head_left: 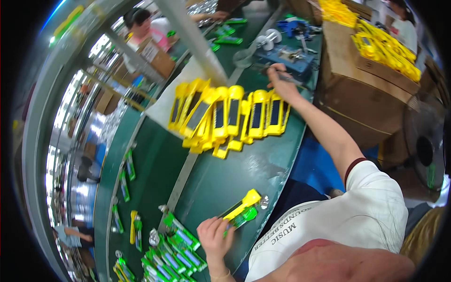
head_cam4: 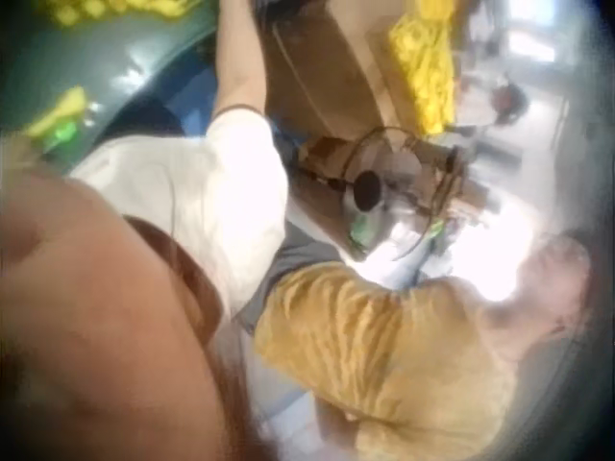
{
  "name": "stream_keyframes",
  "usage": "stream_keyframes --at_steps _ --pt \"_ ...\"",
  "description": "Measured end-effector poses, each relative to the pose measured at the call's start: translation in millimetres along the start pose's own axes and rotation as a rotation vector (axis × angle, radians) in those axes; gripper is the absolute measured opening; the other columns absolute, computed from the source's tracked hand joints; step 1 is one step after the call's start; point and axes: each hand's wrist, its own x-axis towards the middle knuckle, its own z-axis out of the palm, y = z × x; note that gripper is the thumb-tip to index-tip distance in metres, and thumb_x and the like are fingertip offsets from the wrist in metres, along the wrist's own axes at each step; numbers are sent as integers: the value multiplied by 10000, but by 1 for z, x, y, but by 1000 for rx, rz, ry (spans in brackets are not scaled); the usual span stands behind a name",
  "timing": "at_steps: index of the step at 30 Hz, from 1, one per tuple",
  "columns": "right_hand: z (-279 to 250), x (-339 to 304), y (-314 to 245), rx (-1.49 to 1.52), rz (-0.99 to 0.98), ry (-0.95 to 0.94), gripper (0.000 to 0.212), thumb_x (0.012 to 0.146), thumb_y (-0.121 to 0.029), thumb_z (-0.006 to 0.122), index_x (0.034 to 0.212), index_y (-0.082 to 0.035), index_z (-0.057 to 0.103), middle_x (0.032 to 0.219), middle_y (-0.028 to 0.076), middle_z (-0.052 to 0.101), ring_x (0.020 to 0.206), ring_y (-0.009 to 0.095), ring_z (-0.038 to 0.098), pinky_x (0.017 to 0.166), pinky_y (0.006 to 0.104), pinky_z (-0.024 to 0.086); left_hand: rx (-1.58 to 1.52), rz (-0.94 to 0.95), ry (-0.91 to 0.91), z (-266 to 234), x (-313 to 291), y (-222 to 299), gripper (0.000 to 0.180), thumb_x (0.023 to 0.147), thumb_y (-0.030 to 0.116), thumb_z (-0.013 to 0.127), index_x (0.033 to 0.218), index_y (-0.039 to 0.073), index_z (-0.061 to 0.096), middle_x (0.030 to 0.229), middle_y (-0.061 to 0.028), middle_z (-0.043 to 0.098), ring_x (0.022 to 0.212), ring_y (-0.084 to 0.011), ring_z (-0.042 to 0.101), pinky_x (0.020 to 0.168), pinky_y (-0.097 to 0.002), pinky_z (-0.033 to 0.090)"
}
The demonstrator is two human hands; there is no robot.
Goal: The person solders flashlight circuit boards and wires using a soldering iron, fits the plastic flashlight casings together by hand, and places the assembled flashlights onto a conveyor belt.
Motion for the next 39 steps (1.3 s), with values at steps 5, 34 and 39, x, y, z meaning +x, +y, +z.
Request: stream_keyframes --at_steps 5,34,39 --pt "11 -5 19 413 -124 188 343 911 -408 442 1042 -91 440 720 49 540 571 105 569 437 201 384 -65 -222 -88 3 -25 7 427 538 171 803 877 76 561 1087 -151 458 1059 -355 457 872 -445 401" --pt "6 -205 19 820 -6 -376 608 833 -595 428 1095 -52 351 822 139 529 653 166 519 550 241 398 133 -862 118 -31 66 -205 601 631 258 761 1016 15 369 913 -178 529 818 -321 559 725 -357 447" --pt "7 -208 17 801 -12 -342 595 835 -588 432 1126 -73 371 824 124 545 655 169 519 531 224 381 344 -1106 183 14 51 -278 607 649 230 749 1083 10 386 1018 -206 522 927 -362 534 794 -420 439"
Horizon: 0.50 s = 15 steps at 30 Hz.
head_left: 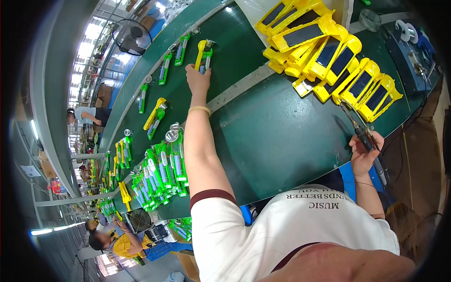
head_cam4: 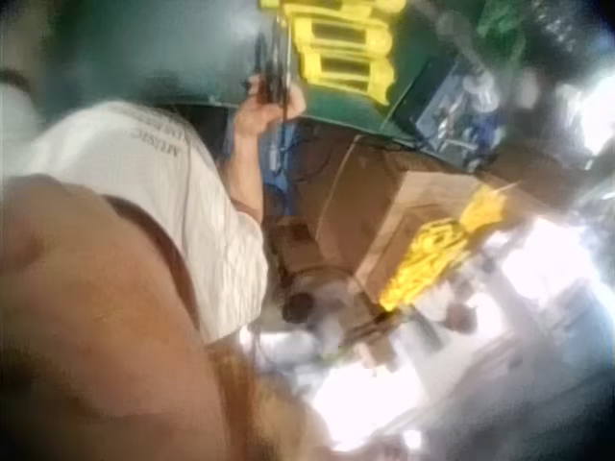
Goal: The person solders flashlight circuit boards and wires using a soldering iron, fits the plastic flashlight casings together by hand, and places the assembled flashlights onto a conveyor belt.
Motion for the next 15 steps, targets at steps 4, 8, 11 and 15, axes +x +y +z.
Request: stream_keyframes --at_steps 4,8,11,15 --pt "-1 3 -4 50 17 50 615 818 -583 469 1093 -47 350 842 128 536 653 171 530 572 245 443 246 149 71 -1 -8 9 663 684 259 726 1197 31 374 1159 -206 471 1065 -366 464 901 -404 387" --pt "0 8 0 55 11 -7 599 829 -575 456 1089 -46 351 844 131 536 650 173 527 568 249 443 -177 551 85 -20 -17 86 632 723 302 681 1215 8 414 1187 -183 486 1107 -354 445 953 -389 349" --pt "-5 7 -3 45 -13 25 578 844 -569 433 1100 -57 356 841 131 534 655 173 527 562 251 429 -431 812 -33 -27 -47 186 621 718 316 671 1198 -7 441 1161 -205 501 1085 -346 462 942 -387 360" --pt "-2 9 2 69 8 35 578 848 -578 415 1109 -66 356 837 121 531 668 172 530 567 249 420 -326 687 -198 3 -36 234 615 708 408 664 1148 9 505 1131 -189 535 1075 -324 496 924 -394 391"
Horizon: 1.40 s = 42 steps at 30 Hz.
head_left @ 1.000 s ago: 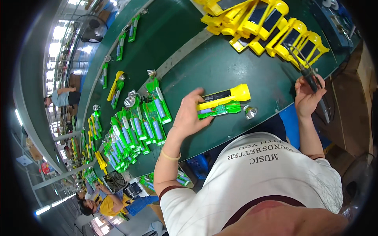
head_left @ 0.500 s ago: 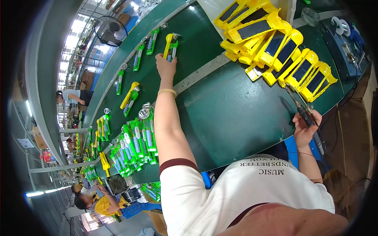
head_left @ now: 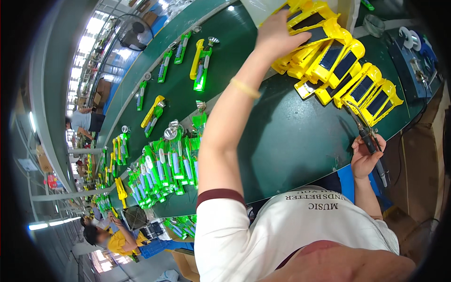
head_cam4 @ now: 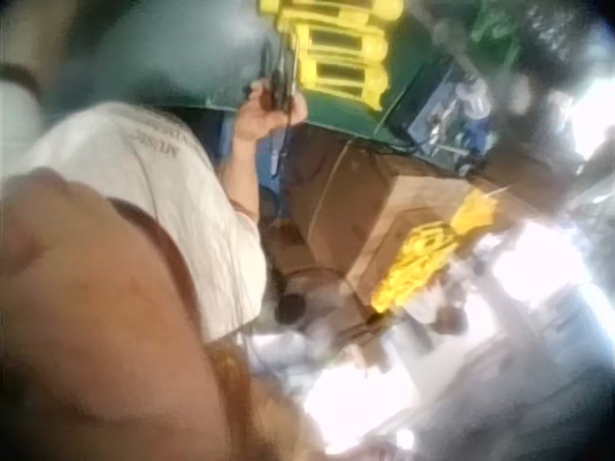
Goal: The person solders flashlight circuit boards and wires using a soldering iron, fits the plastic flashlight casings together by hand, and places the assembled flashlights onto a conveyor belt.
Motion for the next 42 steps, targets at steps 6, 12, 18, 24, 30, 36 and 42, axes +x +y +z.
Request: stream_keyframes --at_steps 6,12,18,24,30,36,42 --pt "-3 -1 0 12 -11 9 573 851 -578 410 1120 -75 356 845 106 533 694 175 539 586 249 419 -29 -88 160 11 11 -27 468 728 383 655 1028 28 601 986 -168 596 936 -310 568 832 -367 450" --pt "-2 -3 -2 86 19 98 551 844 -567 437 1098 -83 371 811 109 549 654 180 544 531 230 406 -187 -55 320 -23 -54 -19 349 725 278 674 952 21 609 934 -161 600 874 -313 571 769 -369 452" --pt "-1 -1 -5 104 13 17 530 858 -545 430 1087 -71 370 819 116 544 666 178 540 545 224 400 -172 -149 -43 -53 -189 -41 300 741 171 656 991 21 588 948 -126 566 895 -262 557 777 -321 446" --pt "12 11 -9 86 45 -134 523 886 -535 367 1149 -84 342 951 133 539 748 211 533 570 265 396 217 -166 -95 -54 -235 -14 1062 496 471 792 1347 93 281 1375 -205 232 1288 -384 195 1026 -534 158" --pt "38 6 -5 64 249 -410 600 836 -591 406 1163 -93 336 1167 133 476 1032 336 523 676 323 473 212 -41 72 -55 -275 18 926 593 464 755 1308 59 328 1368 -191 251 1286 -385 202 1037 -494 178" --pt "53 -23 -7 -53 421 -551 634 820 -619 384 1160 -88 323 1199 164 388 959 244 540 777 373 491 650 -294 343 -96 -296 2 425 697 236 675 1021 26 499 840 -140 554 810 -296 520 730 -413 372" --pt "70 -26 2 -146 456 -605 635 839 -593 364 1166 -52 304 1082 164 499 974 271 564 847 398 460 694 -527 73 -112 -313 -31 423 686 218 676 1024 34 501 835 -130 566 796 -282 535 693 -400 363"
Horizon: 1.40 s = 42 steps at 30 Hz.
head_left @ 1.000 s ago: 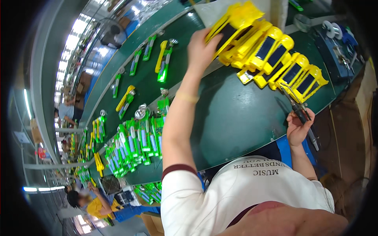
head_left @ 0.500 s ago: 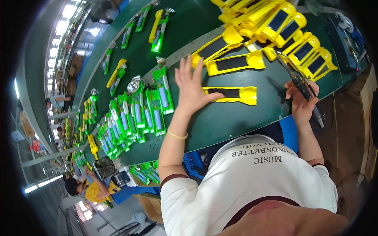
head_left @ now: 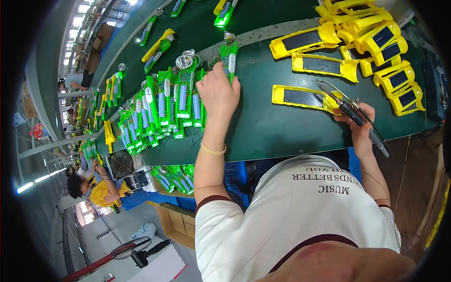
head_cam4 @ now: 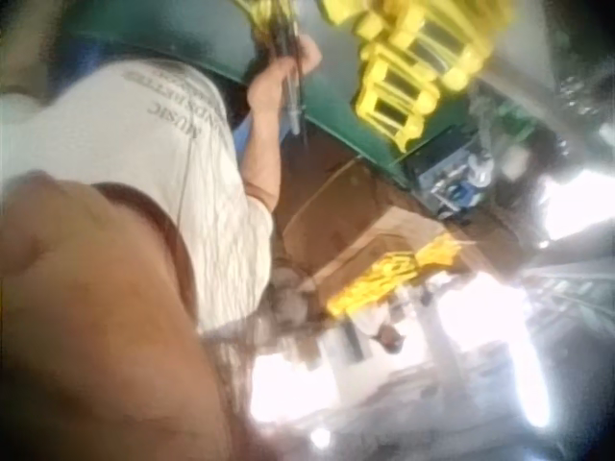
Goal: The person solders flashlight circuit boards and wires using a soldering iron, fits the plastic flashlight casings together by hand, and places the assembled flashlights onto a conveyor belt.
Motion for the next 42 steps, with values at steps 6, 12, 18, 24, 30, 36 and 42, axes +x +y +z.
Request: stream_keyframes --at_steps 6,12,18,24,30,36,42 --pt "-5 6 -2 46 -21 74 595 868 -556 359 1187 -58 293 1085 180 515 982 296 567 849 393 469 -561 377 245 -9 -38 -4 422 621 84 698 999 70 513 958 -100 594 763 -240 551 719 -363 380" --pt "6 34 8 225 120 -37 552 886 -555 314 1215 -111 306 1080 173 539 960 291 572 795 370 453 -551 610 -42 -11 -67 51 401 630 104 709 1002 100 558 1056 -27 597 903 -177 544 824 -377 374" --pt "-17 28 23 82 -63 196 500 918 -508 298 1206 -105 357 1038 137 538 828 195 508 760 303 378 -1078 535 -59 -55 -25 62 515 699 145 696 1163 40 499 1187 -142 509 1046 -326 498 875 -384 395" --pt "-29 23 22 336 -19 68 542 904 -528 324 1212 -86 381 1065 136 543 903 201 504 796 303 380 -1622 851 352 -145 25 121 319 730 152 609 1048 173 612 942 -51 589 787 -229 578 650 -333 463" --pt "-77 27 43 535 -38 -112 558 904 -531 324 1238 -87 385 1134 110 515 1035 211 487 882 320 383 -987 1288 200 -114 -20 141 226 776 150 531 983 223 586 965 -6 537 844 -209 558 736 -402 434" --pt "-32 24 19 259 18 182 549 893 -540 357 1150 -60 426 955 96 521 878 185 498 797 287 395 -310 277 315 -89 -17 24 701 648 288 705 1248 57 426 1267 -222 361 1166 -431 328 989 -460 273" --pt "-35 29 15 332 -44 167 553 887 -534 377 1134 -45 450 971 120 529 863 209 491 740 290 395 179 -683 102 -86 -14 -95 735 717 417 652 1301 63 380 1268 -183 450 1111 -360 457 944 -590 268"
